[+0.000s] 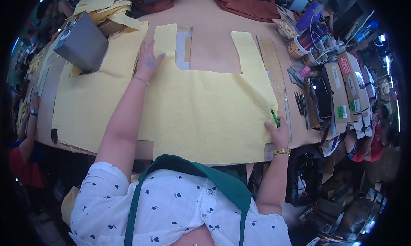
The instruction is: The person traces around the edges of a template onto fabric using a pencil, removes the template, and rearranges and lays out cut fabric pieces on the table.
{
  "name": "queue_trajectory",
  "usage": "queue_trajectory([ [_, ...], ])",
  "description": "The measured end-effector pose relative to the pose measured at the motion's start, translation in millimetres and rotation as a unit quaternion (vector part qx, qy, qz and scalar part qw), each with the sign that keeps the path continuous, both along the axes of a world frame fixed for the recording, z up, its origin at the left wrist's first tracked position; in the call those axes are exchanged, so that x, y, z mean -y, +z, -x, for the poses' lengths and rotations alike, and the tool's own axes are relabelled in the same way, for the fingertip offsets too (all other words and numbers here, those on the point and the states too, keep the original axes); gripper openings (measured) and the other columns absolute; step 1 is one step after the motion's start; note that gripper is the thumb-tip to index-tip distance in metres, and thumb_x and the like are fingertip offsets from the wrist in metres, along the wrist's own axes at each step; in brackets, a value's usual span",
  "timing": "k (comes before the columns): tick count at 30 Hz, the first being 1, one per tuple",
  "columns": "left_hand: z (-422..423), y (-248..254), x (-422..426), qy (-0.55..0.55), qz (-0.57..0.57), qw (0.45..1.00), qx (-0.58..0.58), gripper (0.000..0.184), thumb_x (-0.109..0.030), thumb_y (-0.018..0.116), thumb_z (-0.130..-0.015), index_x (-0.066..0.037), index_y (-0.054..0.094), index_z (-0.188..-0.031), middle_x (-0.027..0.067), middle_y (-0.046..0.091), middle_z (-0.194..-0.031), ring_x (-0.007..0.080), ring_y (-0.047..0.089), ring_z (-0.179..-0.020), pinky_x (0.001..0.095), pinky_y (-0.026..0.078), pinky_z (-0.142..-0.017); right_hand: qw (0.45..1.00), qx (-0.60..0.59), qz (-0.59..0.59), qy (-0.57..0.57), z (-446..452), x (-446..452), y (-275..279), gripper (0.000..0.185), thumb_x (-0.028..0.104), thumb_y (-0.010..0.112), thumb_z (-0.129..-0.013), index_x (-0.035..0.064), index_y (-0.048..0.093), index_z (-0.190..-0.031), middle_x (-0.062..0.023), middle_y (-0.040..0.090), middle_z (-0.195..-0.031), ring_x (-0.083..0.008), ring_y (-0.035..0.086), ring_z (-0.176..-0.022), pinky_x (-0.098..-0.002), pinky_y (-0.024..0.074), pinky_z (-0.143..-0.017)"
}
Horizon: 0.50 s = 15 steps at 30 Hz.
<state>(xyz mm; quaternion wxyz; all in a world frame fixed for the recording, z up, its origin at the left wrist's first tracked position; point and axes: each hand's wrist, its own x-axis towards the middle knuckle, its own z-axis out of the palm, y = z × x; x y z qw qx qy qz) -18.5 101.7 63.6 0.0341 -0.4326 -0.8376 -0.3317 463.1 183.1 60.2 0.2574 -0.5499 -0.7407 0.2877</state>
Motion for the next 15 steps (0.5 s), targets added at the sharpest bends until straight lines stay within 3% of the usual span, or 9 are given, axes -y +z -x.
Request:
queue_trajectory([
  [1, -26, 9, 10, 0.018, 0.044, 0.997, -0.056, 0.064, -0.034, 0.059, -0.075, -0.009, 0.033, -0.127, 0.0179, 0.027, -0.131, 0.0333, 0.019, -0.125, 0.0566, 0.023, -0.094, 0.999, 0.004, 0.043, 0.007, -4, -2, 3, 0.036, 0.023, 0.067, -0.070, -0.0019, 0.053, -0.091, -0.0057, 0.056, -0.076, -0.0126, 0.052, -0.070, -0.0272, 0.0421, -0.064],
  [3, -71, 17, 34, -0.040, 0.139, 0.989, -0.024, 0.061, -0.044, 0.053, -0.077, -0.014, 0.035, -0.127, 0.0142, 0.020, -0.136, 0.0324, 0.012, -0.128, 0.0647, 0.017, -0.091, 0.991, 0.007, 0.134, 0.021, -11, -12, 16, 0.023, 0.017, 0.063, -0.074, 0.0006, 0.054, -0.087, 0.0004, 0.055, -0.076, -0.0073, 0.049, -0.071, -0.0238, 0.0410, -0.063],
  [5, -105, 19, 61, -0.052, 0.205, 0.977, 0.005, 0.063, -0.050, 0.046, -0.079, -0.013, 0.034, -0.128, 0.0132, 0.018, -0.138, 0.0325, 0.010, -0.129, 0.0638, 0.015, -0.093, 0.981, -0.043, 0.188, 0.013, -22, -30, 22, 0.020, 0.018, 0.061, -0.077, 0.0000, 0.056, -0.085, 0.0020, 0.054, -0.074, -0.0061, 0.048, -0.067, -0.0239, 0.0405, -0.061],
  [7, -119, 9, 82, -0.037, 0.215, 0.976, 0.004, 0.063, -0.050, 0.044, -0.080, -0.013, 0.033, -0.128, 0.0131, 0.019, -0.137, 0.0323, 0.011, -0.128, 0.0626, 0.015, -0.094, 0.995, 0.044, 0.074, -0.054, -22, -48, 28, 0.021, 0.018, 0.060, -0.077, -0.0008, 0.056, -0.084, 0.0009, 0.055, -0.072, -0.0076, 0.047, -0.063, -0.0247, 0.0401, -0.059],
  [8, -122, 4, 93, -0.019, 0.222, 0.975, 0.008, 0.062, -0.051, 0.043, -0.080, -0.013, 0.032, -0.129, 0.0130, 0.020, -0.137, 0.0321, 0.011, -0.128, 0.0620, 0.015, -0.094, 0.998, 0.048, -0.027, -0.031, -42, -83, -4, 0.020, 0.019, 0.059, -0.077, -0.0008, 0.056, -0.082, -0.0006, 0.055, -0.069, -0.0094, 0.047, -0.060, -0.0256, 0.0400, -0.056],
  [10, -120, -4, 111, -0.023, 0.198, 0.980, -0.009, 0.062, -0.050, 0.043, -0.081, -0.013, 0.031, -0.129, 0.0136, 0.020, -0.137, 0.0315, 0.012, -0.128, 0.0611, 0.016, -0.094, 0.984, 0.162, -0.022, -0.074, -26, -93, 8, 0.031, 0.028, 0.064, -0.073, -0.0015, 0.056, -0.082, -0.0085, 0.056, -0.066, -0.0142, 0.050, -0.059, -0.0287, 0.0414, -0.058],
  [11, -117, -6, 117, -0.030, 0.184, 0.982, -0.019, 0.062, -0.050, 0.042, -0.081, -0.013, 0.030, -0.130, 0.0139, 0.021, -0.137, 0.0311, 0.013, -0.128, 0.0606, 0.016, -0.094, 0.975, 0.184, -0.089, -0.087, -37, -117, -16, 0.038, 0.034, 0.065, -0.071, -0.0014, 0.055, -0.078, -0.0110, 0.055, -0.065, -0.0173, 0.051, -0.060, -0.0309, 0.0415, -0.057],
  [14, -118, -1, 120, -0.040, 0.176, 0.983, 0.001, 0.062, -0.051, 0.041, -0.081, -0.013, 0.029, -0.130, 0.0132, 0.021, -0.137, 0.0296, 0.014, -0.128, 0.0584, 0.015, -0.096, 0.975, 0.209, 0.042, -0.066, -7, -115, 16, 0.044, 0.039, 0.063, -0.072, -0.0014, 0.057, -0.088, -0.0123, 0.060, -0.077, -0.0156, 0.056, -0.071, -0.0286, 0.0434, -0.065],
  [15, -119, -1, 120, -0.035, 0.181, 0.983, -0.001, 0.062, -0.051, 0.041, -0.082, -0.014, 0.029, -0.130, 0.0129, 0.020, -0.137, 0.0293, 0.014, -0.128, 0.0584, 0.014, -0.096, 0.985, 0.135, 0.096, -0.045, -14, -124, 11, 0.042, 0.038, 0.063, -0.073, -0.0008, 0.057, -0.090, -0.0102, 0.060, -0.079, -0.0145, 0.055, -0.072, -0.0277, 0.0430, -0.067],
])
